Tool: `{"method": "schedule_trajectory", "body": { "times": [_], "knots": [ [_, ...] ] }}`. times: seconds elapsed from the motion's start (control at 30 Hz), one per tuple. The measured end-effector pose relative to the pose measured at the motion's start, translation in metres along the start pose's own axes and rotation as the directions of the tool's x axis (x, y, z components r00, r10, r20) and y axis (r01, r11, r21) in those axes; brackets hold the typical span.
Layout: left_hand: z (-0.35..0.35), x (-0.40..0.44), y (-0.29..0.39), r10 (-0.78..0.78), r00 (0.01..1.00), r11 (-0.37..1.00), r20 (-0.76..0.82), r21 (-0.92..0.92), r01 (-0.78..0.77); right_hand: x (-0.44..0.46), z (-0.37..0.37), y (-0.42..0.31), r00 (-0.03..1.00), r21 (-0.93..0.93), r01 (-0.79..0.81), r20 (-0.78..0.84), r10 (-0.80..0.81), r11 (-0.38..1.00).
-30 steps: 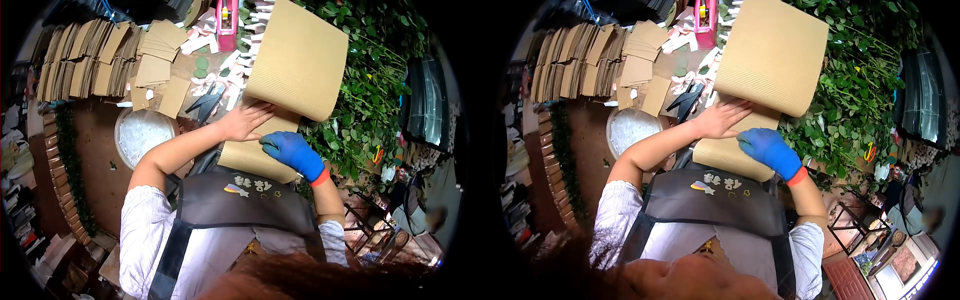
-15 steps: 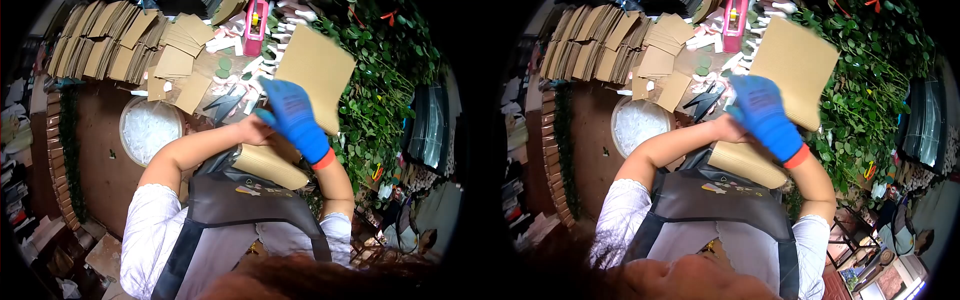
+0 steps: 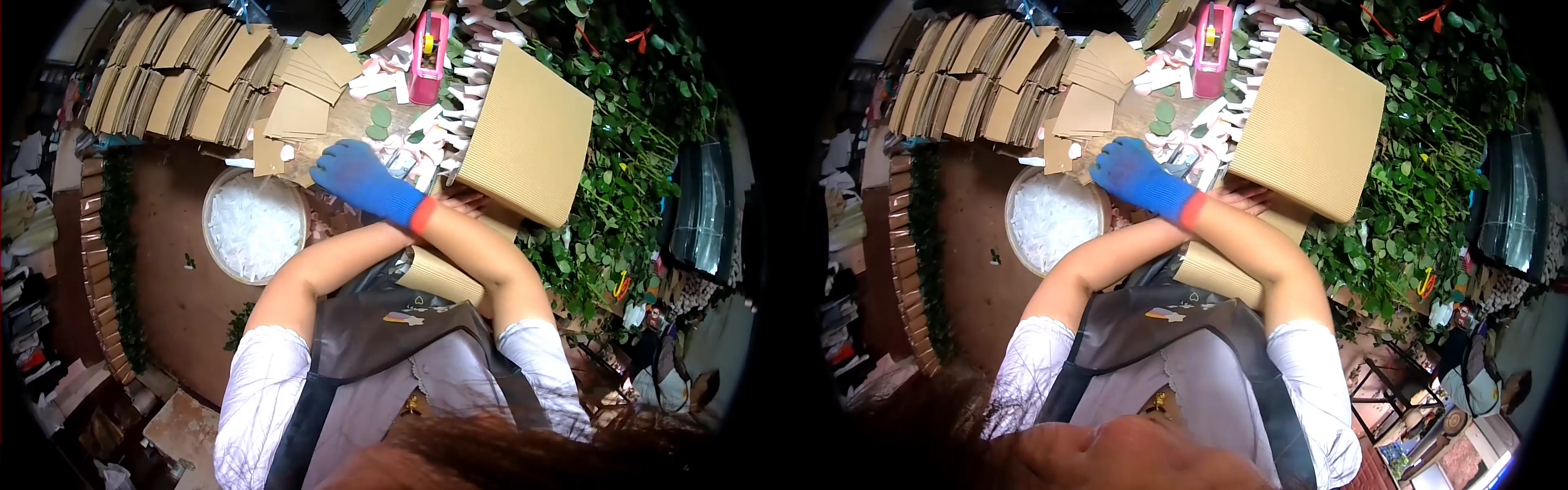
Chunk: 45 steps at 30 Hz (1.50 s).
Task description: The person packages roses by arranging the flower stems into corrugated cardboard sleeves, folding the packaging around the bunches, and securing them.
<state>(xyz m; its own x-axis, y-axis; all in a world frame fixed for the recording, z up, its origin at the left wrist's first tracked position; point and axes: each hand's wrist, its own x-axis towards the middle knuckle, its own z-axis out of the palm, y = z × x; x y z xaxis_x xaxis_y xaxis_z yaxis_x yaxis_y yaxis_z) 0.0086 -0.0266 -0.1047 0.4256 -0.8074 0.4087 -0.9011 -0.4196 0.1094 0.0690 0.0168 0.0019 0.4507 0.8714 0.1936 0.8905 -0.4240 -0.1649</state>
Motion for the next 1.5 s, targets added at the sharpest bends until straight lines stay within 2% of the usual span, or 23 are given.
{"method": "schedule_trajectory", "body": {
  "times": [0.07,0.17,0.23,0.3,0.4,0.43,0.47,0.5,0.6,0.7,0.8,0.87,1.0,1.07,1.1,1.13,1.17,1.2,1.23,1.33,1.4,1.43,1.5],
  "knots": [
    [-0.006,0.0,0.0,-0.025,0.998,0.984,0.052,-0.173,0.034,-0.045,-0.064,-0.001,0.949,0.18,0.048,-0.315,0.012,0.982],
    [-0.018,-0.001,-0.002,-0.093,0.982,0.805,0.162,-0.568,0.17,-0.129,-0.126,-0.013,0.928,0.347,-0.08,-0.315,0.196,0.934],
    [-0.026,0.002,-0.002,-0.066,0.97,0.753,0.235,-0.626,0.203,-0.183,-0.124,-0.019,0.853,0.613,-0.294,-0.178,0.49,0.733],
    [-0.037,0.007,-0.002,-0.038,0.972,0.861,0.232,-0.487,0.149,-0.225,-0.104,-0.017,0.664,0.749,-0.551,0.126,0.737,0.368],
    [-0.051,0.014,0.002,-0.037,0.963,0.919,0.265,-0.371,0.137,-0.266,-0.078,-0.002,0.332,0.649,-0.727,0.618,0.713,-0.225],
    [-0.044,0.01,-0.002,0.006,0.945,0.931,0.327,-0.348,0.114,-0.271,-0.072,0.006,0.316,0.63,-0.738,0.639,0.701,-0.241],
    [-0.037,0.005,-0.004,0.043,0.92,0.941,0.39,-0.325,0.094,-0.27,-0.07,0.011,0.286,0.578,-0.783,0.663,0.692,-0.23],
    [-0.031,-0.002,-0.008,0.049,0.963,0.918,0.265,-0.392,0.061,-0.267,-0.067,0.016,0.256,0.525,-0.823,0.683,0.683,-0.216],
    [-0.061,-0.007,-0.025,0.04,0.918,0.935,0.394,-0.338,0.104,-0.258,-0.062,0.021,0.251,0.413,-0.907,0.681,0.688,-0.078],
    [-0.065,-0.048,-0.043,-0.134,0.986,0.934,0.099,-0.32,0.159,-0.253,-0.058,0.021,0.288,0.321,-0.943,0.658,0.695,0.087],
    [-0.088,-0.019,-0.033,-0.047,0.991,0.957,-0.122,-0.292,0.009,-0.248,-0.056,0.023,0.314,0.251,-0.948,0.646,0.696,0.195],
    [-0.104,0.011,-0.017,0.052,0.997,0.919,-0.061,-0.388,-0.072,-0.246,-0.061,0.022,0.327,0.208,-0.945,0.645,0.69,0.254],
    [-0.091,0.015,-0.004,-0.047,0.994,0.885,0.094,-0.458,0.085,-0.262,-0.073,0.007,0.532,0.106,-0.827,0.464,0.708,0.552],
    [-0.093,0.017,-0.001,-0.067,0.991,0.878,0.113,-0.465,0.112,-0.267,-0.12,-0.002,0.572,0.414,-0.806,0.358,0.738,0.423],
    [-0.093,0.018,0.0,-0.065,0.994,0.887,0.087,-0.451,0.098,-0.274,-0.135,-0.006,0.551,0.696,-0.626,0.076,0.831,0.351],
    [-0.093,0.018,0.002,-0.065,0.996,0.895,0.066,-0.437,0.088,-0.283,-0.151,0.001,0.443,0.761,-0.568,-0.038,0.896,0.313],
    [-0.095,0.019,0.003,-0.078,0.993,0.891,0.086,-0.442,0.108,-0.284,-0.163,0.014,0.382,0.74,-0.441,-0.357,0.852,0.508],
    [-0.096,0.02,0.004,-0.075,0.994,0.889,0.085,-0.446,0.105,-0.3,-0.17,0.04,0.358,0.433,-0.696,-0.483,0.799,0.573],
    [-0.095,0.02,0.003,-0.063,0.995,0.893,0.074,-0.441,0.089,-0.316,-0.158,0.068,0.406,0.103,-0.788,-0.655,0.638,0.607],
    [-0.095,0.018,0.003,-0.057,0.991,0.891,0.121,-0.442,0.105,-0.321,-0.132,0.125,0.436,-0.072,-0.867,-0.586,0.682,0.493],
    [-0.099,0.02,0.004,-0.063,0.988,0.881,0.138,-0.458,0.12,-0.305,-0.146,0.134,0.482,0.052,-0.756,-0.63,0.609,0.652],
    [-0.099,0.022,0.005,-0.059,0.991,0.89,0.12,-0.443,0.107,-0.303,-0.153,0.14,0.514,0.01,-0.651,-0.731,0.449,0.759],
    [-0.099,0.023,0.006,-0.06,0.992,0.899,0.111,-0.427,0.102,-0.305,-0.155,0.125,0.455,0.537,-0.42,-0.573,0.682,0.732]
  ]
}}
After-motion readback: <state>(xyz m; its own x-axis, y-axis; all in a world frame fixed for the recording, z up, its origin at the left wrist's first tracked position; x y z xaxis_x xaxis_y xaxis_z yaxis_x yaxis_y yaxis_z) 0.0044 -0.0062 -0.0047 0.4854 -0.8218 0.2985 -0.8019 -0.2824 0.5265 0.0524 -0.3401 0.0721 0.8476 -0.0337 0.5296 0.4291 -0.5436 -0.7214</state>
